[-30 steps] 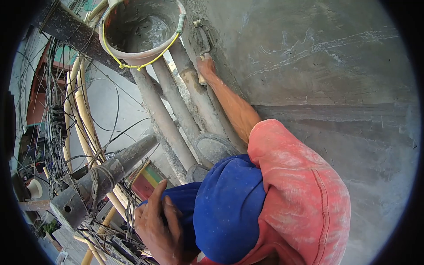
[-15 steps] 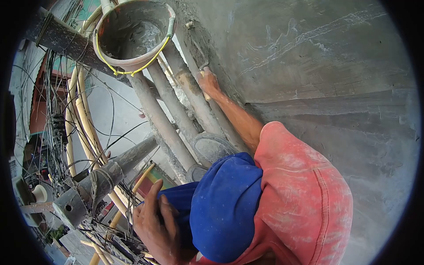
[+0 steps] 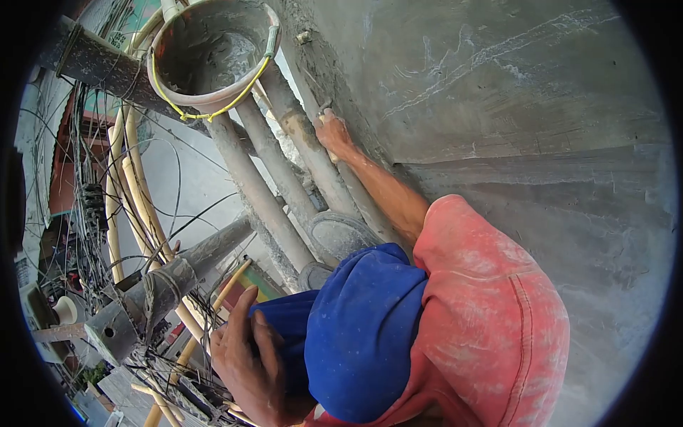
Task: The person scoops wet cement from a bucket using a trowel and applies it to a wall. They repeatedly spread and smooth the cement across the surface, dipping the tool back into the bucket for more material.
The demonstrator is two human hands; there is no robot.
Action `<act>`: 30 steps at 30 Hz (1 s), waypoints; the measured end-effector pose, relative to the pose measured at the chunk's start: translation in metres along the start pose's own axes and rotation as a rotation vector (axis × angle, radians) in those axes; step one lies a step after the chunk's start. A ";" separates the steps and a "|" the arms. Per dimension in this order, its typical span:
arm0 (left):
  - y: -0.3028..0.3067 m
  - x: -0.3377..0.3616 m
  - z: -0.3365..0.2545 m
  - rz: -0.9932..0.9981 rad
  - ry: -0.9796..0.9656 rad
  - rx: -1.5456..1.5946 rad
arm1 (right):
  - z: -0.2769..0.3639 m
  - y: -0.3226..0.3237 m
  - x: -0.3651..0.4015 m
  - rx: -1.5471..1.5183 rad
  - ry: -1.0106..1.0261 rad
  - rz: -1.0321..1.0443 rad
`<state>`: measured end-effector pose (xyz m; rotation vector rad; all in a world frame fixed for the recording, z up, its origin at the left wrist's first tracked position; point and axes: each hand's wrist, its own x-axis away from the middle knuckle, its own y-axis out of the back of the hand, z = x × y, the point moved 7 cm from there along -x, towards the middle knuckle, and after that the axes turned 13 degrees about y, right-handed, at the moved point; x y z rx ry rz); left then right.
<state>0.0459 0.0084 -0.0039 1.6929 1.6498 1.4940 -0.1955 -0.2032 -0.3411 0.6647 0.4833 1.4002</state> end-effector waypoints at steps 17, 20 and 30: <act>0.004 -0.001 0.006 -0.072 -0.040 0.049 | 0.013 0.000 -0.034 0.047 -0.001 -0.071; 0.006 -0.002 0.001 -0.130 -0.092 0.054 | -0.007 -0.014 -0.056 0.065 -0.037 0.095; 0.006 -0.007 0.002 -0.109 -0.074 0.073 | -0.002 -0.039 -0.126 0.219 -0.100 0.180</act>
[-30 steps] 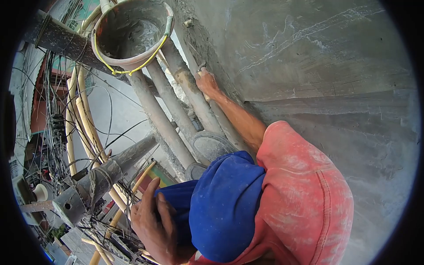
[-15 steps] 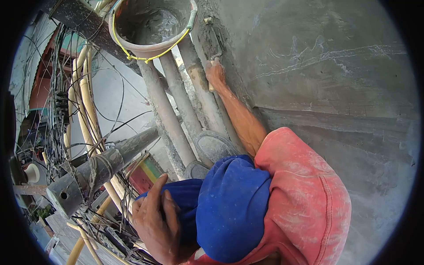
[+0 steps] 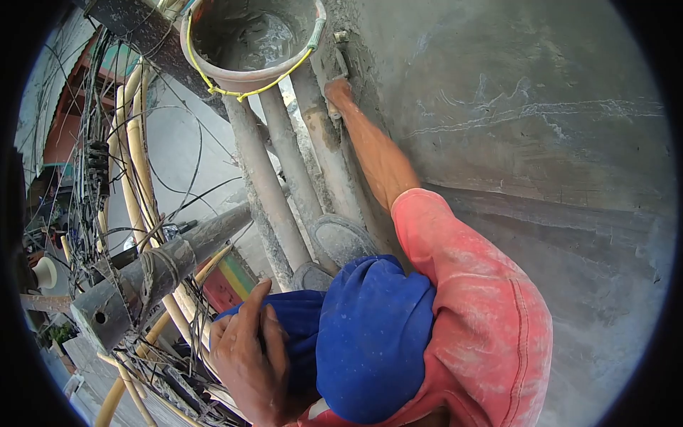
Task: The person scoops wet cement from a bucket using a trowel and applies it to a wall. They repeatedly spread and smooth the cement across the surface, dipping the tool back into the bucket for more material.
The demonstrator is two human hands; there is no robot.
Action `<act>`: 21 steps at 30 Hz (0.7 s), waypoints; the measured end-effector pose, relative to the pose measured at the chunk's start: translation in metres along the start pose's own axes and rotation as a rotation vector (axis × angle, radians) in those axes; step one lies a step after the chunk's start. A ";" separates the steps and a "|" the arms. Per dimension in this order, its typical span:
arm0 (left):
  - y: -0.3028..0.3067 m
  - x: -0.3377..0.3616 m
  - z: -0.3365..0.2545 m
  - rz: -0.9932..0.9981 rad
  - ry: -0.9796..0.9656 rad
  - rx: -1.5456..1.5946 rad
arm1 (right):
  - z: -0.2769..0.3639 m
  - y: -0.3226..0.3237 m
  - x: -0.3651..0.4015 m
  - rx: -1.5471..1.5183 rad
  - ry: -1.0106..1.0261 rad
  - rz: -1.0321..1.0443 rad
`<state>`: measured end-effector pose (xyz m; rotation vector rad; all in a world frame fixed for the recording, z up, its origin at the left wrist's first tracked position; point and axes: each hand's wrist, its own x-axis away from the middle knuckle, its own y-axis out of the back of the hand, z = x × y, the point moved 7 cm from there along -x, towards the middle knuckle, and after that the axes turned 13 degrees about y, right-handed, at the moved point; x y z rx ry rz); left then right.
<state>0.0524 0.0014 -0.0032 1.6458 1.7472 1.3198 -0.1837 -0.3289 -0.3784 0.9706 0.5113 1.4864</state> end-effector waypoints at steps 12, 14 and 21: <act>0.005 0.006 0.000 -0.025 0.011 0.012 | -0.021 0.025 0.098 -0.361 0.114 -0.389; 0.006 0.007 0.000 -0.025 0.015 0.023 | -0.026 0.027 0.115 -0.372 0.122 -0.449; 0.005 0.009 -0.005 -0.040 -0.006 -0.004 | -0.027 0.015 0.099 -0.384 0.129 -0.280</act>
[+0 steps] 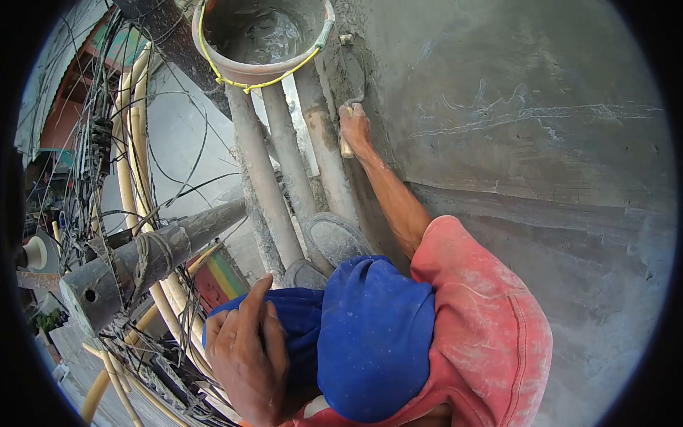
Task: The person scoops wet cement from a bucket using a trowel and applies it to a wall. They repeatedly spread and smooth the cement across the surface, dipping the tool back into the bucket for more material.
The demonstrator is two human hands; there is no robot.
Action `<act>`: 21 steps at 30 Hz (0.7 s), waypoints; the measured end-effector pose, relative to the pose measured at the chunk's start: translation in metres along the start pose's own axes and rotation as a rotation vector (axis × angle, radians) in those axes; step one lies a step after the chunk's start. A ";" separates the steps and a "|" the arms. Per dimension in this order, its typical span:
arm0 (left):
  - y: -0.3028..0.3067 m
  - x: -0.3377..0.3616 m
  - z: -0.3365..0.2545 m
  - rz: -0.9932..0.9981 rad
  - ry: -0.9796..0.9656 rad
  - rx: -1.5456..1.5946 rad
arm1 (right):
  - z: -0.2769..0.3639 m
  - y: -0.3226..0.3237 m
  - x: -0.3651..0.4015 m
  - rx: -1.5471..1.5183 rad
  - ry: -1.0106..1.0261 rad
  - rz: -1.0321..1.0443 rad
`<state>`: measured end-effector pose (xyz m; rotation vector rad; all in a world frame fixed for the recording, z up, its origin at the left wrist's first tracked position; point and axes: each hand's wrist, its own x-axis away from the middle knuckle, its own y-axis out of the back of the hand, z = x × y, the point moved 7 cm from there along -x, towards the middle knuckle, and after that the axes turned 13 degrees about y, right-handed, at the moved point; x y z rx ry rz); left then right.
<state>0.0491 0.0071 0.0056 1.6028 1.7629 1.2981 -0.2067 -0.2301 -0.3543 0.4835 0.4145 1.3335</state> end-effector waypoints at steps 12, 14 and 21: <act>0.002 0.001 0.006 -0.014 -0.018 0.032 | 0.040 0.013 0.006 0.066 0.051 -0.139; 0.003 0.001 0.005 -0.015 -0.022 0.029 | 0.038 0.006 0.002 0.006 -0.026 -0.053; 0.003 0.001 0.006 -0.012 -0.007 0.030 | 0.027 -0.012 -0.032 -0.063 -0.085 -0.119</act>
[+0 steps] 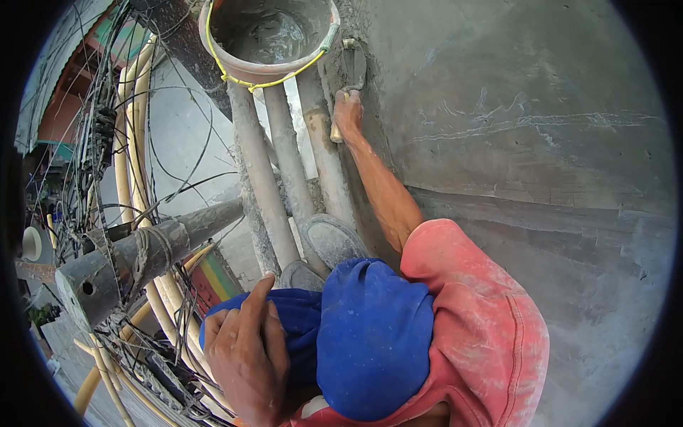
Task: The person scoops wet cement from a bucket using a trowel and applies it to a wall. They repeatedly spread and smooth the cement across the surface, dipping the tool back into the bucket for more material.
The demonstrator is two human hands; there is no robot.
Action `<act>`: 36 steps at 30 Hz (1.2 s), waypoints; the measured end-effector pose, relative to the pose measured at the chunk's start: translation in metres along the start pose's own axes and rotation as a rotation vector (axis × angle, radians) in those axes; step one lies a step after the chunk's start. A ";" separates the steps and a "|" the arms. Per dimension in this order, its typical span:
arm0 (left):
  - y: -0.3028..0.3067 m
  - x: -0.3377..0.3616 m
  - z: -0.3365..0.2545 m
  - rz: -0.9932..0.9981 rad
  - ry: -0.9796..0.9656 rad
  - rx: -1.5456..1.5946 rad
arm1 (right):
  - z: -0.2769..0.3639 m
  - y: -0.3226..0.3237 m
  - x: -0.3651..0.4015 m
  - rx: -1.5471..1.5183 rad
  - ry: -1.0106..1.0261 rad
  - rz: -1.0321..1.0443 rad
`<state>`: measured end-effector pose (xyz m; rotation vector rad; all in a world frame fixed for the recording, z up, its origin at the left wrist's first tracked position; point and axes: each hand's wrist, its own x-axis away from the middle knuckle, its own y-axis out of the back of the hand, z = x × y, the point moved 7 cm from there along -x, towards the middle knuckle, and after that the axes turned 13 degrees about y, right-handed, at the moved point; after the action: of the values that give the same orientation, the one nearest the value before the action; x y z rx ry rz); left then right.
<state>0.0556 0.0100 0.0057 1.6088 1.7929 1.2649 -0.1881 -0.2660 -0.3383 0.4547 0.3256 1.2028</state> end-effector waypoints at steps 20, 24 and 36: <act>-0.002 0.000 0.004 0.010 -0.015 0.030 | 0.041 0.007 -0.013 0.126 0.084 -0.086; 0.001 0.001 0.004 -0.002 -0.003 0.034 | 0.057 0.014 0.021 0.180 0.115 -0.165; -0.002 -0.001 0.002 0.015 -0.019 0.044 | 0.036 0.029 0.019 0.037 0.046 -0.004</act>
<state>0.0565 0.0103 0.0029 1.6558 1.8118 1.2210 -0.1885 -0.2460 -0.2921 0.4584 0.3884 1.2061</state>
